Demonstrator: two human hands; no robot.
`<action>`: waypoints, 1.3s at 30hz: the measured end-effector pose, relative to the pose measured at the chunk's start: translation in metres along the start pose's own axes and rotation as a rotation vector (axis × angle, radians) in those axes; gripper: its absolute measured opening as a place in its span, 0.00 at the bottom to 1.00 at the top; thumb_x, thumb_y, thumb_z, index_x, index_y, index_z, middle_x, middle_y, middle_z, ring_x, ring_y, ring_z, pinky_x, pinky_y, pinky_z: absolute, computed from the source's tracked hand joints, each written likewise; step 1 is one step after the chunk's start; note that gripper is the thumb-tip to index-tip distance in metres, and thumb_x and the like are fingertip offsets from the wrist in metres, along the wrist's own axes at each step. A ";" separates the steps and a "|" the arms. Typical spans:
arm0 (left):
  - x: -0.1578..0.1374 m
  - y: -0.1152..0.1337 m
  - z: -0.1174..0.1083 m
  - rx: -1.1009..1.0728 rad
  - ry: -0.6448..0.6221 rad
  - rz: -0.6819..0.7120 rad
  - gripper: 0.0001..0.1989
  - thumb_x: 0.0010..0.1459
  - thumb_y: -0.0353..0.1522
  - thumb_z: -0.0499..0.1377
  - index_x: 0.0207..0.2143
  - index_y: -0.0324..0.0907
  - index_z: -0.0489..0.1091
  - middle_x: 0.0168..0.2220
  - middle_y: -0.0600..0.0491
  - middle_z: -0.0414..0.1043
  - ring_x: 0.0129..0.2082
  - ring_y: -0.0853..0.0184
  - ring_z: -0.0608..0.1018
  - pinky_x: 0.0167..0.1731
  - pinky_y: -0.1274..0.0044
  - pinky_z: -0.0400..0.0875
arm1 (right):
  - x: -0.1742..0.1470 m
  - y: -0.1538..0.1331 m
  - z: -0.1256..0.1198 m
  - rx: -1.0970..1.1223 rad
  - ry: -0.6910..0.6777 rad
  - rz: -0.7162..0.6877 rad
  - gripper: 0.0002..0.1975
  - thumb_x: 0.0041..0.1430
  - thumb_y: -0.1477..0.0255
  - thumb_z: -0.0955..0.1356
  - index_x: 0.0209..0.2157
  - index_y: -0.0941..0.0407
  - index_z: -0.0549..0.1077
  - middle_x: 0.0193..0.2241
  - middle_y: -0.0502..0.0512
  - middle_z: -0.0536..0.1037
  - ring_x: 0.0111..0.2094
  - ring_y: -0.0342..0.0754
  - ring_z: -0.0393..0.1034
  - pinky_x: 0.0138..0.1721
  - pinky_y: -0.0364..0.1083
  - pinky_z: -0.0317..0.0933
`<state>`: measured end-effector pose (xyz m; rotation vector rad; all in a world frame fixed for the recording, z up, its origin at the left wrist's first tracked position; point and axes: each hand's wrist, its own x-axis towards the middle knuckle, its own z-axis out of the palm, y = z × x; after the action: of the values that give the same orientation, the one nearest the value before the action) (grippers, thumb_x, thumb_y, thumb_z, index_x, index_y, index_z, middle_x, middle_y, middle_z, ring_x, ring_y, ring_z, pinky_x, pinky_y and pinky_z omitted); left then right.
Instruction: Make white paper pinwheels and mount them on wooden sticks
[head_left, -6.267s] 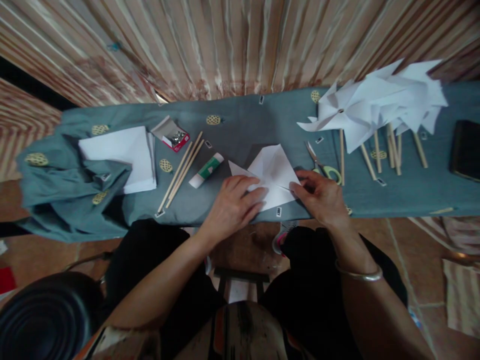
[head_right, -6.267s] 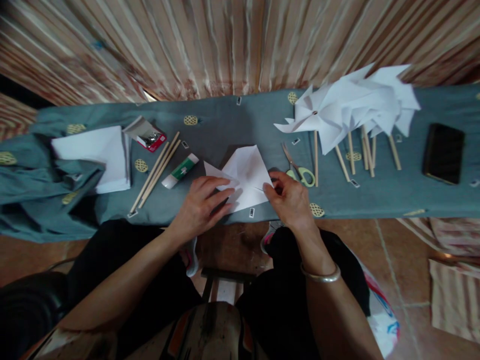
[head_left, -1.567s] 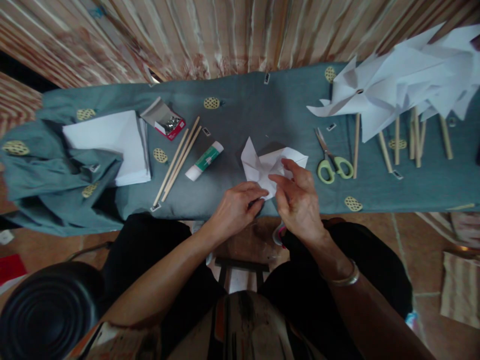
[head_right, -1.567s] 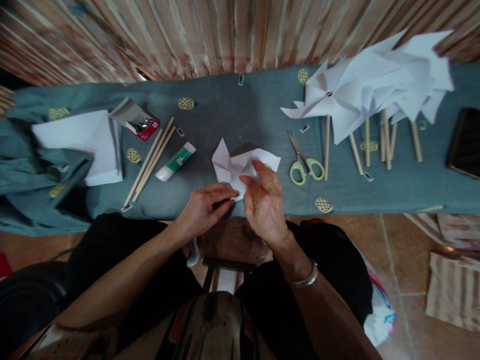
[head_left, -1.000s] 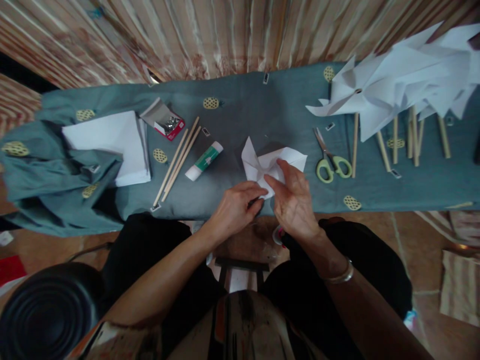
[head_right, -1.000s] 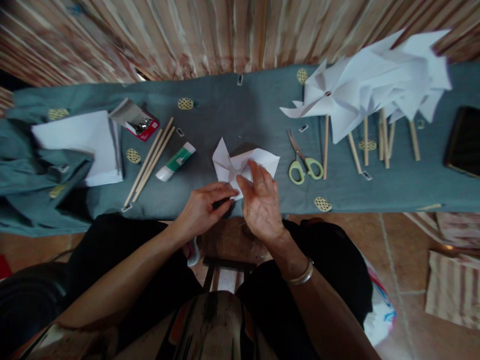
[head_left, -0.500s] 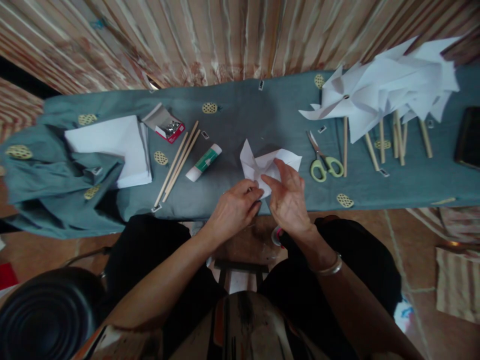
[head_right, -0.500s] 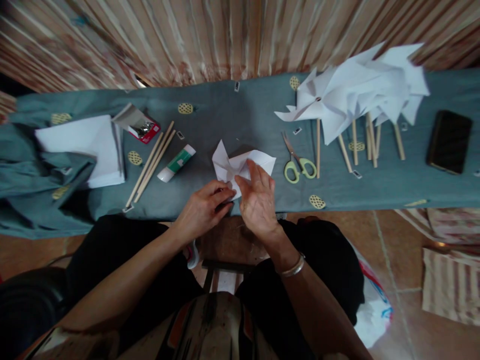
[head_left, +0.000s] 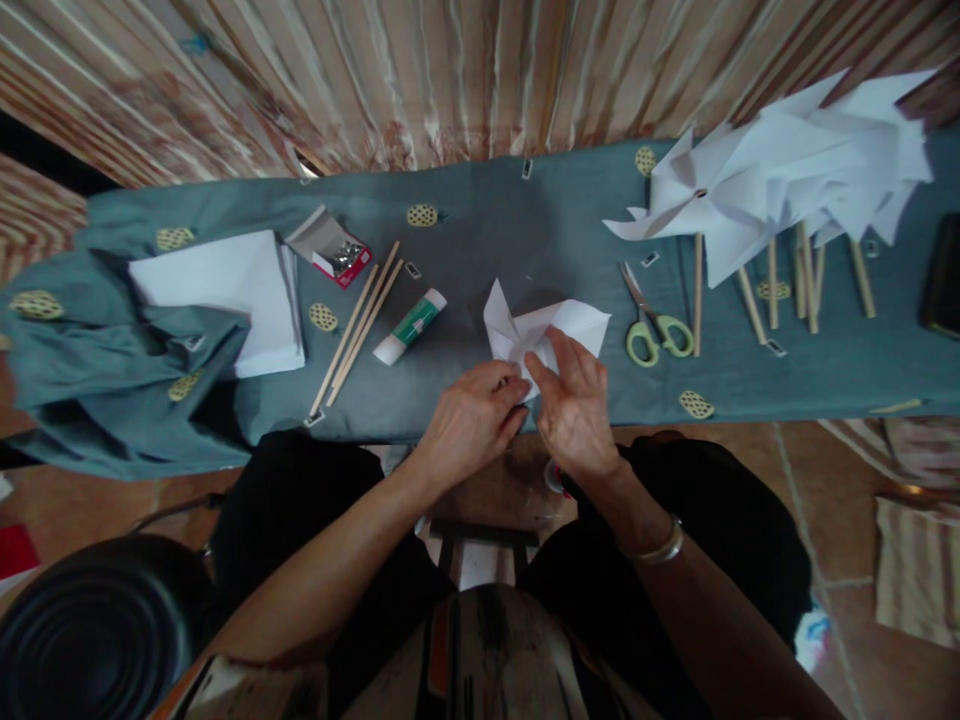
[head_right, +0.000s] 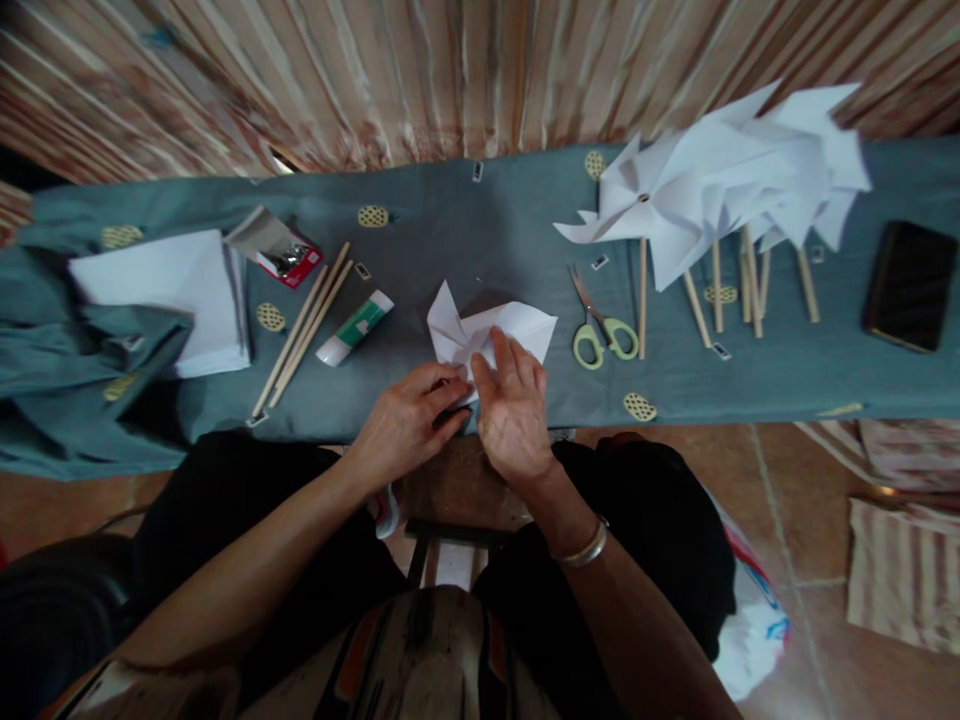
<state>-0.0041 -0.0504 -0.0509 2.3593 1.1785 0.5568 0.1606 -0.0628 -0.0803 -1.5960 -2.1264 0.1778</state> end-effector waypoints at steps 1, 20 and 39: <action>0.000 0.000 0.000 0.006 0.004 0.003 0.09 0.59 0.28 0.58 0.42 0.37 0.72 0.43 0.46 0.72 0.44 0.60 0.76 0.45 0.69 0.75 | 0.000 -0.001 0.000 -0.015 0.006 -0.005 0.21 0.60 0.78 0.60 0.53 0.51 0.69 0.62 0.59 0.64 0.62 0.59 0.56 0.57 0.61 0.55; 0.003 -0.003 -0.001 0.098 0.040 0.052 0.10 0.59 0.29 0.59 0.43 0.37 0.72 0.45 0.45 0.72 0.45 0.59 0.76 0.46 0.67 0.73 | 0.042 0.041 -0.033 0.025 0.058 0.099 0.24 0.62 0.68 0.62 0.58 0.63 0.67 0.58 0.68 0.69 0.60 0.61 0.61 0.60 0.61 0.56; 0.008 -0.024 -0.018 0.224 0.207 0.082 0.12 0.61 0.26 0.54 0.45 0.40 0.72 0.49 0.44 0.71 0.47 0.57 0.71 0.47 0.64 0.68 | 0.032 0.050 -0.051 0.148 -0.046 0.320 0.20 0.56 0.64 0.67 0.49 0.56 0.77 0.30 0.54 0.82 0.28 0.50 0.75 0.34 0.50 0.69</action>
<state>-0.0243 -0.0270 -0.0482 2.5994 1.2978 0.7475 0.2203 -0.0258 -0.0450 -1.8470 -1.8301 0.4678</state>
